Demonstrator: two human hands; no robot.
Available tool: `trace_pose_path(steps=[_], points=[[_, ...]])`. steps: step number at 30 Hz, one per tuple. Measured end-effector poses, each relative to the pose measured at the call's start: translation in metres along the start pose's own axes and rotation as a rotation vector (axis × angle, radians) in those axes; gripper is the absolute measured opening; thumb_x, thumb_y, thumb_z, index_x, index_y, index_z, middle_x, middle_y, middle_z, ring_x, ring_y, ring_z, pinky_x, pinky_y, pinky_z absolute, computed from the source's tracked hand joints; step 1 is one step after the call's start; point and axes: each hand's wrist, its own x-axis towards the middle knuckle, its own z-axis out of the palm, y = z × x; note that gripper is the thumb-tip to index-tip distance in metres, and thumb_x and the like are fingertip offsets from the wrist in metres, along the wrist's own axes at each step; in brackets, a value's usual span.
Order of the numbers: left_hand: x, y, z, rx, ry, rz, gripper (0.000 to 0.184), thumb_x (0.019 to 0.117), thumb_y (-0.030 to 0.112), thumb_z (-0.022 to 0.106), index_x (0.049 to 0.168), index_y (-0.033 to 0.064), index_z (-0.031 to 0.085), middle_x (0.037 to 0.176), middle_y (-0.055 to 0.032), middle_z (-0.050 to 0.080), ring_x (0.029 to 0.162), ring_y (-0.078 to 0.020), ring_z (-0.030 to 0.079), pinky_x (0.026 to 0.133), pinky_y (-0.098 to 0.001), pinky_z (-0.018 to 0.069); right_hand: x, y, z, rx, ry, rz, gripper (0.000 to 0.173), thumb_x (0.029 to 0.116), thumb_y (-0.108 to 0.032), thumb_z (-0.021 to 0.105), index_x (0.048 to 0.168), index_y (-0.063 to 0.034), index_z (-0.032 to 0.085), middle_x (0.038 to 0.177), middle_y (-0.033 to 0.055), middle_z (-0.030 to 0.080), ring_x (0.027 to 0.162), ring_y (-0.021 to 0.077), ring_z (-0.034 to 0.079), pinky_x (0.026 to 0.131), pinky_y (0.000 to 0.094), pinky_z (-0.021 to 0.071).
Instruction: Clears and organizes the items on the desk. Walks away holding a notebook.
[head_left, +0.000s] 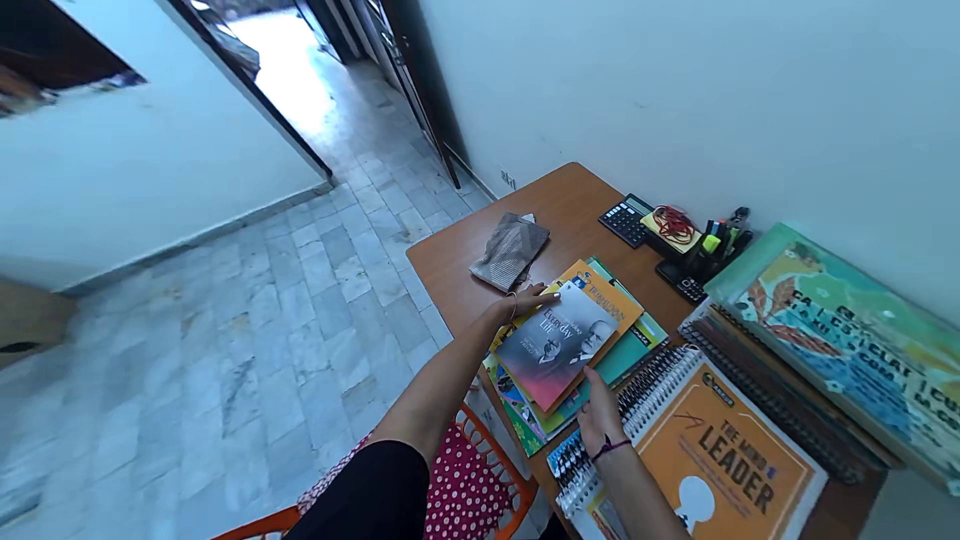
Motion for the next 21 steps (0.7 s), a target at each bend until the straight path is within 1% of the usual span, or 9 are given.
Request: trace_pose_path(steps=[2,5,8,11,13,15,17,19,21], points=[[0.001,-0.003,0.001,0.013,0.085,0.045,0.058,0.1096,0.032,0.046,0.153,-0.0046,0.037,0.158,-0.0281,0.036,0.146,-0.0399,0.036,0.119,-0.0545,0.0286,-0.010,-0.004,-0.013,-0.018,-0.050,-0.051,0.063,0.1101,-0.023,0.044,0.159,0.0034,0.016,0.164,0.0270,0.018,0.151,0.0384,0.023,0.119,0.0534,0.0245],[-0.007,0.004,-0.006,-0.008,0.332,0.073,0.047,0.1072,0.015,0.052,0.146,-0.0093,0.045,0.147,-0.0319,0.048,0.137,-0.0426,0.048,0.116,-0.0531,0.0345,-0.031,-0.008,-0.050,-0.032,-0.169,-0.164,0.048,0.1075,-0.011,0.047,0.151,0.0059,0.035,0.157,0.0260,0.035,0.140,0.0334,0.042,0.111,0.0442,0.0387],[-0.041,0.020,-0.007,-0.086,0.610,0.040,0.034,0.1060,0.015,0.054,0.130,-0.0084,0.057,0.115,-0.0260,0.065,0.091,-0.0281,0.067,0.086,-0.0432,0.0546,-0.047,-0.005,-0.110,-0.029,-0.190,-0.327,0.032,0.1036,0.001,0.046,0.135,0.0079,0.050,0.122,0.0185,0.060,0.101,0.0184,0.065,0.086,0.0283,0.0543],[-0.082,0.030,0.014,-0.040,0.659,0.057,0.040,0.1083,0.029,0.052,0.103,-0.0101,0.062,0.086,-0.0185,0.060,0.068,-0.0213,0.056,0.072,-0.0411,0.0507,-0.048,-0.002,-0.185,-0.027,-0.003,-0.497,0.028,0.1068,-0.005,0.042,0.129,0.0078,0.053,0.087,0.0063,0.067,0.075,0.0093,0.068,0.072,0.0237,0.0574],[-0.112,0.031,0.053,-0.011,0.468,0.086,0.040,0.1103,0.022,0.045,0.108,-0.0151,0.061,0.093,-0.0258,0.063,0.081,-0.0295,0.061,0.083,-0.0478,0.0510,-0.043,0.003,-0.233,-0.021,0.201,-0.511,0.033,0.1088,-0.013,0.042,0.133,0.0068,0.050,0.093,0.0066,0.061,0.079,0.0085,0.063,0.071,0.0240,0.0537],[-0.136,0.034,0.104,0.043,0.166,0.088,0.036,0.1102,0.014,0.041,0.123,-0.0147,0.058,0.117,-0.0298,0.063,0.107,-0.0344,0.063,0.098,-0.0483,0.0497,-0.041,0.008,-0.271,0.008,0.268,-0.372,0.043,0.1107,-0.023,0.041,0.145,0.0034,0.041,0.123,0.0180,0.055,0.102,0.0201,0.060,0.084,0.0354,0.0504],[-0.145,0.034,0.151,0.152,-0.055,0.101,0.042,0.1094,0.020,0.046,0.138,-0.0094,0.053,0.137,-0.0287,0.056,0.126,-0.0361,0.056,0.109,-0.0491,0.0411,-0.039,0.017,-0.299,0.043,0.196,-0.178,0.055,0.1106,-0.034,0.041,0.154,-0.0011,0.031,0.151,0.0239,0.041,0.128,0.0323,0.051,0.098,0.0472,0.0467],[-0.144,0.043,0.185,0.245,-0.169,0.003,0.058,0.1098,0.031,0.046,0.156,-0.0025,0.033,0.156,-0.0274,0.039,0.144,-0.0385,0.040,0.119,-0.0520,0.0289,-0.040,0.032,-0.314,0.024,0.047,-0.037,0.064,0.1100,-0.042,0.038,0.157,-0.0009,0.024,0.159,0.0263,0.030,0.138,0.0381,0.044,0.104,0.0525,0.0439],[-0.121,0.033,0.204,0.301,-0.134,-0.060,0.070,0.1079,0.042,0.048,0.159,-0.0010,0.026,0.157,-0.0301,0.037,0.145,-0.0424,0.038,0.119,-0.0575,0.0275,-0.039,0.049,-0.317,0.024,-0.093,0.056,0.067,0.1098,-0.045,0.035,0.158,-0.0013,0.020,0.162,0.0267,0.025,0.144,0.0402,0.037,0.110,0.0554,0.0393]])
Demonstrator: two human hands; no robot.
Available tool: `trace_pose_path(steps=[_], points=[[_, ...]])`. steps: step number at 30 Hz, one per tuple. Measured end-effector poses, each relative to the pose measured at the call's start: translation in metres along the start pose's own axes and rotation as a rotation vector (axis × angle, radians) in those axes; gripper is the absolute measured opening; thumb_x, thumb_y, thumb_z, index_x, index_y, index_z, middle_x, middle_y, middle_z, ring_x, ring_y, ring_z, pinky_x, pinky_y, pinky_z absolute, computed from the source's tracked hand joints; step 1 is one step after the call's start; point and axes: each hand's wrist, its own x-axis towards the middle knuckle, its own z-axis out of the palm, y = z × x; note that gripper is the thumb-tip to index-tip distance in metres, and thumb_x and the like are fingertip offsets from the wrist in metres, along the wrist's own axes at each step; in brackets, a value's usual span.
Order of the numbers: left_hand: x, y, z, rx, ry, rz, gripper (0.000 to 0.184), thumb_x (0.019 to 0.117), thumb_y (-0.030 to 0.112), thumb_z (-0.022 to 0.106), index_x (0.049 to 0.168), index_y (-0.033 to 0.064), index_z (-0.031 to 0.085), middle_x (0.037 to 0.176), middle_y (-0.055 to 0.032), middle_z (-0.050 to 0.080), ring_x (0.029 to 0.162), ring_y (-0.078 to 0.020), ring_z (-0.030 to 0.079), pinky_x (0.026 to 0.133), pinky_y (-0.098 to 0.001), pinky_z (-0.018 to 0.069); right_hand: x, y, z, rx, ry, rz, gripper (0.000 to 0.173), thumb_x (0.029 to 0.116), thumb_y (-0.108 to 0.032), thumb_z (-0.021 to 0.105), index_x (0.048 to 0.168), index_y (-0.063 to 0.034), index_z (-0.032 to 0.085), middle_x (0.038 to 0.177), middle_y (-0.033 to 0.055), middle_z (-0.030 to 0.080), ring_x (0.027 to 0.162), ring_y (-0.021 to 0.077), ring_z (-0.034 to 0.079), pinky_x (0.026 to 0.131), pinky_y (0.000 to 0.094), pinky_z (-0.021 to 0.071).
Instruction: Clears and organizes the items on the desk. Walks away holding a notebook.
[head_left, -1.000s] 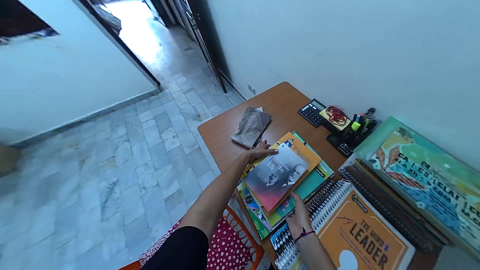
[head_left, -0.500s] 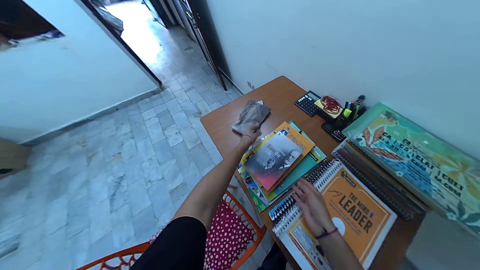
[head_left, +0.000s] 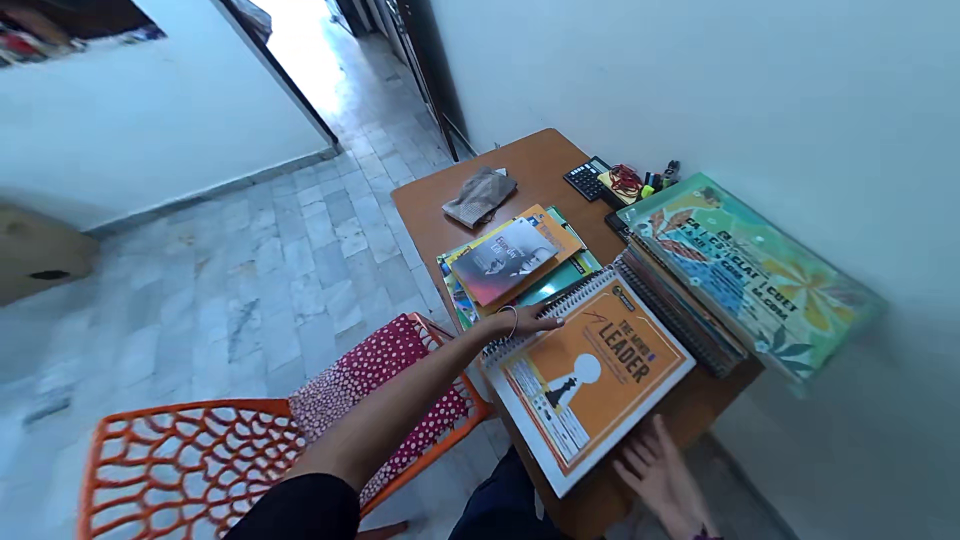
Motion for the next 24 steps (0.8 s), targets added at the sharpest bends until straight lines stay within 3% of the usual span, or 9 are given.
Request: trace_pose_path(steps=[3,5,9,11,13,16,18,21,24], points=[[0.022,-0.007,0.004,-0.036,0.072,-0.085,0.071,0.1083,0.051,0.040,0.152,-0.0049,0.038,0.150,-0.0318,0.044,0.141,-0.0438,0.043,0.116,-0.0602,0.0304,0.010,0.017,0.007,0.020,-0.104,0.035,0.065,0.1104,-0.043,0.035,0.160,-0.0036,0.021,0.164,0.0239,0.023,0.148,0.0385,0.030,0.115,0.0564,0.0330],[0.020,-0.006,0.002,-0.098,0.064,-0.119,0.076,0.1073,0.058,0.033,0.149,-0.0053,0.042,0.149,-0.0305,0.045,0.139,-0.0415,0.044,0.114,-0.0597,0.0316,0.023,0.025,0.015,0.045,-0.126,0.006,0.061,0.1094,-0.041,0.041,0.157,-0.0041,0.029,0.161,0.0215,0.031,0.145,0.0341,0.037,0.114,0.0517,0.0363],[0.003,0.003,0.004,-0.244,0.103,-0.259,0.081,0.1035,0.065,0.036,0.146,-0.0024,0.048,0.147,-0.0290,0.048,0.137,-0.0407,0.046,0.113,-0.0594,0.0334,0.035,0.025,0.024,0.058,-0.105,-0.093,0.052,0.1069,-0.034,0.051,0.148,-0.0016,0.044,0.151,0.0184,0.047,0.138,0.0262,0.048,0.113,0.0451,0.0421],[-0.004,-0.003,0.009,-0.303,0.064,-0.296,0.081,0.1035,0.066,0.034,0.143,-0.0030,0.049,0.141,-0.0301,0.051,0.128,-0.0416,0.051,0.107,-0.0591,0.0388,0.034,0.022,0.013,0.034,-0.074,-0.114,0.049,0.1071,-0.032,0.051,0.144,-0.0004,0.048,0.142,0.0184,0.055,0.129,0.0250,0.056,0.107,0.0429,0.0474],[-0.015,-0.024,0.024,-0.375,0.016,-0.257,0.080,0.1051,0.065,0.026,0.136,-0.0043,0.052,0.126,-0.0258,0.056,0.113,-0.0357,0.056,0.097,-0.0554,0.0441,0.032,0.022,-0.003,0.002,-0.043,-0.142,0.042,0.1074,-0.029,0.051,0.136,0.0011,0.053,0.126,0.0178,0.064,0.113,0.0224,0.065,0.095,0.0400,0.0553],[-0.033,-0.046,0.059,-0.548,0.014,-0.289,0.077,0.1058,0.064,0.025,0.130,-0.0021,0.058,0.118,-0.0192,0.062,0.107,-0.0291,0.060,0.095,-0.0507,0.0481,0.036,0.009,-0.031,-0.140,-0.001,-0.171,0.037,0.1068,-0.027,0.053,0.130,0.0016,0.057,0.112,0.0152,0.069,0.100,0.0187,0.069,0.086,0.0367,0.0583],[-0.050,-0.047,0.082,-0.559,-0.005,-0.304,0.070,0.1064,0.059,0.034,0.134,-0.0007,0.056,0.126,-0.0203,0.060,0.115,-0.0302,0.058,0.100,-0.0519,0.0455,0.041,0.000,-0.046,-0.255,0.011,-0.156,0.036,0.1066,-0.027,0.053,0.127,0.0020,0.058,0.106,0.0142,0.071,0.094,0.0183,0.070,0.082,0.0365,0.0596],[-0.069,-0.042,0.105,-0.596,-0.004,-0.259,0.069,0.1070,0.055,0.038,0.148,0.0004,0.044,0.137,-0.0258,0.055,0.124,-0.0355,0.056,0.104,-0.0544,0.0451,0.049,-0.006,-0.059,-0.356,-0.011,-0.140,0.036,0.1064,-0.026,0.054,0.129,0.0014,0.056,0.101,0.0132,0.072,0.089,0.0179,0.072,0.079,0.0367,0.0609],[-0.068,-0.049,0.115,-0.783,0.036,-0.268,0.073,0.1069,0.060,0.031,0.146,-0.0001,0.045,0.139,-0.0241,0.055,0.123,-0.0329,0.057,0.102,-0.0503,0.0467,0.052,-0.004,-0.059,-0.379,-0.010,-0.160,0.032,0.1065,-0.024,0.053,0.127,0.0006,0.055,0.097,0.0099,0.072,0.086,0.0146,0.072,0.078,0.0336,0.0614]])
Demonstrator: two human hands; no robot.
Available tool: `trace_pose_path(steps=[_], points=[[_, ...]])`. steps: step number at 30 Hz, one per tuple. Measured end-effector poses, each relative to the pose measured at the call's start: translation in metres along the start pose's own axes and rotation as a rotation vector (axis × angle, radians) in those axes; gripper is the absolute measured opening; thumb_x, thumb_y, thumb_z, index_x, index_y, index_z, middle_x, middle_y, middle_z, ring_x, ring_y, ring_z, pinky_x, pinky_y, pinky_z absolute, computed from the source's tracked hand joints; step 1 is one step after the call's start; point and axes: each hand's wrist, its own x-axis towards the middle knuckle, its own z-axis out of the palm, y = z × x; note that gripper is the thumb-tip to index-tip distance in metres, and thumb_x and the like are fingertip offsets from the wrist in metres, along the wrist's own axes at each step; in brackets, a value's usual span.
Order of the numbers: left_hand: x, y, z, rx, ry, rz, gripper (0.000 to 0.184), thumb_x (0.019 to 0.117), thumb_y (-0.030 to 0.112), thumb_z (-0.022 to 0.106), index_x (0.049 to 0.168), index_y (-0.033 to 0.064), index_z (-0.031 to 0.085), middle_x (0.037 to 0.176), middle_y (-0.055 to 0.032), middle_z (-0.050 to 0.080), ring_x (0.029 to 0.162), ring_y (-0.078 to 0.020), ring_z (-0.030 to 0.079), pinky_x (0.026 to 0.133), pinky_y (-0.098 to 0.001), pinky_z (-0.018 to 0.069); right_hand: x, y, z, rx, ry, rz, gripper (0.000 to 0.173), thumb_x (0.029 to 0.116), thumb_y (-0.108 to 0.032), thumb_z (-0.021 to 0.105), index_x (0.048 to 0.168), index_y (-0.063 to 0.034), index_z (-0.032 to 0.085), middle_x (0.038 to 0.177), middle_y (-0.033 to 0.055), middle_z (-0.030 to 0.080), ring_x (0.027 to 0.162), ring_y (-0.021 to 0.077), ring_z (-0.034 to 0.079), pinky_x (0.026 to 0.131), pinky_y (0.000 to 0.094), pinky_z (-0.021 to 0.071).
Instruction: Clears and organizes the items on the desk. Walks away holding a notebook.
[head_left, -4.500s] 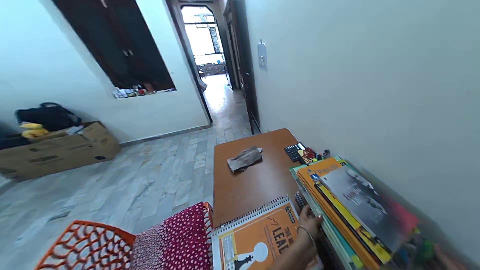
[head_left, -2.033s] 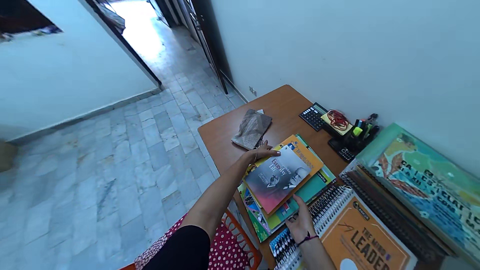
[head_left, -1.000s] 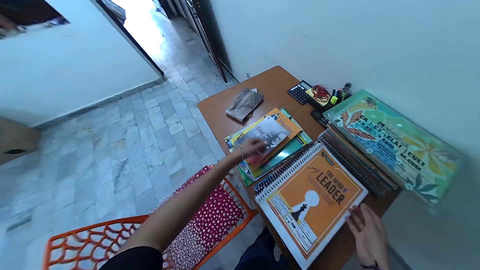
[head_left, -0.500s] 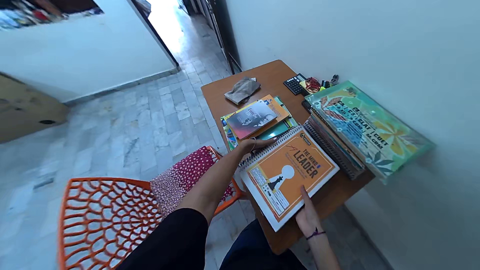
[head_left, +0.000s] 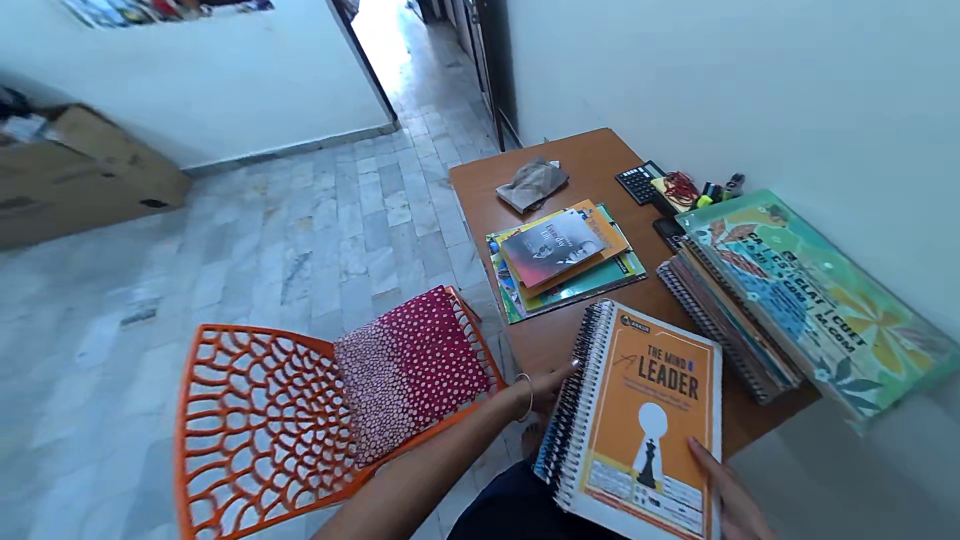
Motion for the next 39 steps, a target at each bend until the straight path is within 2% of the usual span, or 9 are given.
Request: trace_pose_path(steps=[6,11,17,22,26,30,34,36,39], points=[[0.015,-0.018,0.012,-0.075,0.077,0.030,0.074,0.1051,0.059,0.041,0.146,-0.0030,0.045,0.142,-0.0271,0.053,0.130,-0.0356,0.054,0.107,-0.0521,0.0445,-0.013,0.005,0.006,-0.053,0.026,-0.017,0.037,0.1077,-0.024,0.050,0.135,0.0018,0.049,0.102,0.0095,0.070,0.088,0.0107,0.071,0.080,0.0303,0.0602],[-0.014,-0.019,0.024,-0.152,0.036,-0.052,0.075,0.1067,0.059,0.035,0.152,-0.0005,0.037,0.150,-0.0252,0.046,0.138,-0.0354,0.045,0.112,-0.0544,0.0372,-0.009,0.010,-0.016,-0.163,0.010,-0.009,0.039,0.1077,-0.027,0.050,0.134,0.0012,0.049,0.100,0.0085,0.071,0.088,0.0106,0.071,0.080,0.0305,0.0607],[-0.023,-0.055,0.057,-0.259,0.103,-0.041,0.075,0.1057,0.056,0.042,0.153,-0.0016,0.036,0.153,-0.0291,0.039,0.140,-0.0395,0.043,0.112,-0.0537,0.0390,-0.011,0.016,-0.042,-0.265,-0.024,0.072,0.048,0.1086,-0.035,0.047,0.140,0.0014,0.045,0.108,0.0099,0.069,0.094,0.0106,0.070,0.084,0.0315,0.0596],[-0.032,-0.084,0.087,-0.196,0.235,0.079,0.071,0.1042,0.047,0.052,0.155,0.0009,0.036,0.158,-0.0304,0.030,0.142,-0.0428,0.038,0.114,-0.0537,0.0376,-0.016,0.021,-0.055,-0.373,-0.051,-0.001,0.047,0.1084,-0.034,0.048,0.134,0.0055,0.048,0.104,0.0103,0.068,0.090,0.0078,0.069,0.083,0.0285,0.0588],[-0.062,-0.073,0.136,0.001,0.413,0.162,0.090,0.0967,0.045,0.066,0.162,0.0028,0.021,0.164,-0.0274,0.019,0.147,-0.0461,0.030,0.118,-0.0546,0.0321,-0.021,0.026,-0.055,-0.387,0.025,-0.126,0.040,0.1065,-0.029,0.054,0.122,0.0080,0.058,0.094,0.0094,0.069,0.082,0.0051,0.068,0.079,0.0259,0.0576],[-0.068,-0.064,0.163,0.063,0.509,0.179,0.088,0.0944,0.046,0.068,0.161,0.0055,0.026,0.167,-0.0225,0.015,0.151,-0.0443,0.023,0.119,-0.0587,0.0260,-0.016,0.026,-0.066,-0.349,0.019,-0.146,0.039,0.1072,-0.029,0.052,0.121,0.0072,0.056,0.091,0.0072,0.067,0.080,0.0034,0.067,0.077,0.0241,0.0574],[-0.071,-0.052,0.165,0.181,0.523,0.134,0.073,0.0985,0.048,0.062,0.156,0.0081,0.040,0.167,-0.0192,0.021,0.153,-0.0420,0.018,0.120,-0.0613,0.0172,-0.007,0.024,-0.086,-0.277,-0.108,-0.115,0.043,0.1104,-0.031,0.041,0.134,0.0046,0.048,0.102,0.0074,0.067,0.088,0.0046,0.068,0.082,0.0259,0.0586],[-0.071,-0.046,0.166,0.214,0.532,0.122,0.070,0.0995,0.046,0.061,0.154,0.0062,0.043,0.162,-0.0197,0.029,0.149,-0.0412,0.026,0.118,-0.0594,0.0225,-0.005,0.021,-0.089,-0.242,-0.157,-0.084,0.041,0.1109,-0.029,0.039,0.137,0.0025,0.044,0.104,0.0057,0.067,0.090,0.0039,0.068,0.083,0.0256,0.0587],[-0.070,-0.040,0.165,0.182,0.503,0.099,0.074,0.0988,0.042,0.064,0.154,0.0010,0.038,0.156,-0.0244,0.037,0.145,-0.0418,0.034,0.118,-0.0533,0.0301,-0.008,0.020,-0.093,-0.229,-0.198,-0.093,0.034,0.1077,-0.016,0.046,0.135,0.0034,0.043,0.100,0.0058,0.069,0.086,0.0050,0.070,0.080,0.0253,0.0606]])
